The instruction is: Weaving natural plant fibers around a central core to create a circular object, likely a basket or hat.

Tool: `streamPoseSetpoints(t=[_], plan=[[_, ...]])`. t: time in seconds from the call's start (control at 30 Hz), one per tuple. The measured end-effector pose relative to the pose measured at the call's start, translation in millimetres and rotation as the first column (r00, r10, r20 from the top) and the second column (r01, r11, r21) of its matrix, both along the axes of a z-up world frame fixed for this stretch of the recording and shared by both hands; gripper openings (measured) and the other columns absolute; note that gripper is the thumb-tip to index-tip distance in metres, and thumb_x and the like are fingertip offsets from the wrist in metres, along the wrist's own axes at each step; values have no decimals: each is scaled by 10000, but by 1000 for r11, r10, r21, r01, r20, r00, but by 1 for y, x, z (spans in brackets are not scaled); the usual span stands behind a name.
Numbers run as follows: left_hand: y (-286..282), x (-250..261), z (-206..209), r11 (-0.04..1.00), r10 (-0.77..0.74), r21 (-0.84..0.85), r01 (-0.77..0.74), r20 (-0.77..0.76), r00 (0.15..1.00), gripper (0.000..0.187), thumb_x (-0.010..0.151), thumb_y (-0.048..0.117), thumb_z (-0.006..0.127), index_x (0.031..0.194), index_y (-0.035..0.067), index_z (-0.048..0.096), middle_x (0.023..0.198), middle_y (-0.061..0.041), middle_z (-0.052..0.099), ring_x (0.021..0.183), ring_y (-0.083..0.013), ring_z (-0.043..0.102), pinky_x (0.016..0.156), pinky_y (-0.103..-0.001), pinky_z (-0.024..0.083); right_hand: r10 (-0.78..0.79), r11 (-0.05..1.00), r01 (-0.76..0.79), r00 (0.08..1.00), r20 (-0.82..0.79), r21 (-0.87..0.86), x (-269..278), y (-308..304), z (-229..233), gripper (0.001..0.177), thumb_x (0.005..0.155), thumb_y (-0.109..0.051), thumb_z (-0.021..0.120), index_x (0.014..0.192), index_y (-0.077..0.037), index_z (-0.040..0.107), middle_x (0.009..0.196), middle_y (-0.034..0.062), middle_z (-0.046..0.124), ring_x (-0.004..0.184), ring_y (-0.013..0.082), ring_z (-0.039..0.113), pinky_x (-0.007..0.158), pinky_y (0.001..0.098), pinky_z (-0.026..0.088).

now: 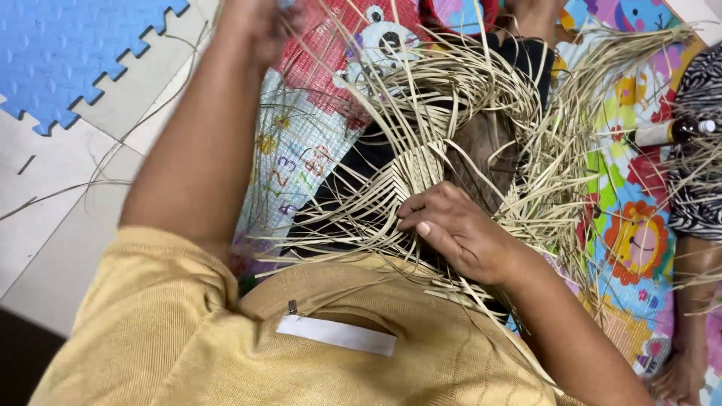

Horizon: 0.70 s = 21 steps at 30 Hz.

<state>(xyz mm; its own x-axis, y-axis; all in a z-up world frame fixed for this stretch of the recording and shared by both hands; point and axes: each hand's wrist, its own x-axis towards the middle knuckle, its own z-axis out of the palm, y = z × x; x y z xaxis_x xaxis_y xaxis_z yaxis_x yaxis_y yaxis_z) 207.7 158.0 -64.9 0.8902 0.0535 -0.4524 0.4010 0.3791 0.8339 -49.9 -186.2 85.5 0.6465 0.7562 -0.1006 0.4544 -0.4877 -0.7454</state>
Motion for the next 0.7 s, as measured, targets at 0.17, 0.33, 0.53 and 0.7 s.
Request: streamPoseSetpoints(t=[0.17, 0.33, 0.53, 0.7], plan=[[-39, -163, 52, 919, 129, 337, -206, 237, 963, 1081, 829, 746, 513, 1473, -74, 228, 1429, -275, 380, 1315, -385, 449, 1047, -513, 483, -19, 991, 22, 999, 28, -131, -4, 4, 3, 441, 1048, -333, 386, 1117, -82, 741, 1244, 96, 689, 1145, 265, 562, 1019, 466, 443], [-54, -216, 48, 895, 106, 424, -138, 100, 989, 381, 1063, 301, 626, 1305, 46, 478, 1206, -149, 525, 1086, -288, 571, 978, -459, 520, 21, 992, -8, 994, 107, -123, -3, 1, -5, 399, 1069, -329, 412, 1142, -118, 743, 1166, 136, 714, 1114, 335, 579, 927, 487, 465], [-119, -207, 48, 881, -455, -29, 472, 220, 863, 521, 957, 474, 672, 1122, -20, 664, 996, -189, 650, 982, -330, 646, 958, -495, 527, 28, 990, 3, 975, 222, -139, -3, 7, -10, 309, 1050, -318, 488, 1110, -145, 737, 1140, 86, 712, 1076, 319, 597, 869, 472, 468], [-153, -195, 89, 914, -384, -66, 400, 176, 906, 764, 805, 346, 824, 1248, -217, 559, 1241, -330, 598, 1213, -422, 599, 1046, -571, 447, 21, 988, 14, 974, 227, -153, -6, 7, -8, 262, 1040, -305, 520, 1068, -159, 735, 1111, 70, 703, 1039, 309, 598, 846, 465, 464]])
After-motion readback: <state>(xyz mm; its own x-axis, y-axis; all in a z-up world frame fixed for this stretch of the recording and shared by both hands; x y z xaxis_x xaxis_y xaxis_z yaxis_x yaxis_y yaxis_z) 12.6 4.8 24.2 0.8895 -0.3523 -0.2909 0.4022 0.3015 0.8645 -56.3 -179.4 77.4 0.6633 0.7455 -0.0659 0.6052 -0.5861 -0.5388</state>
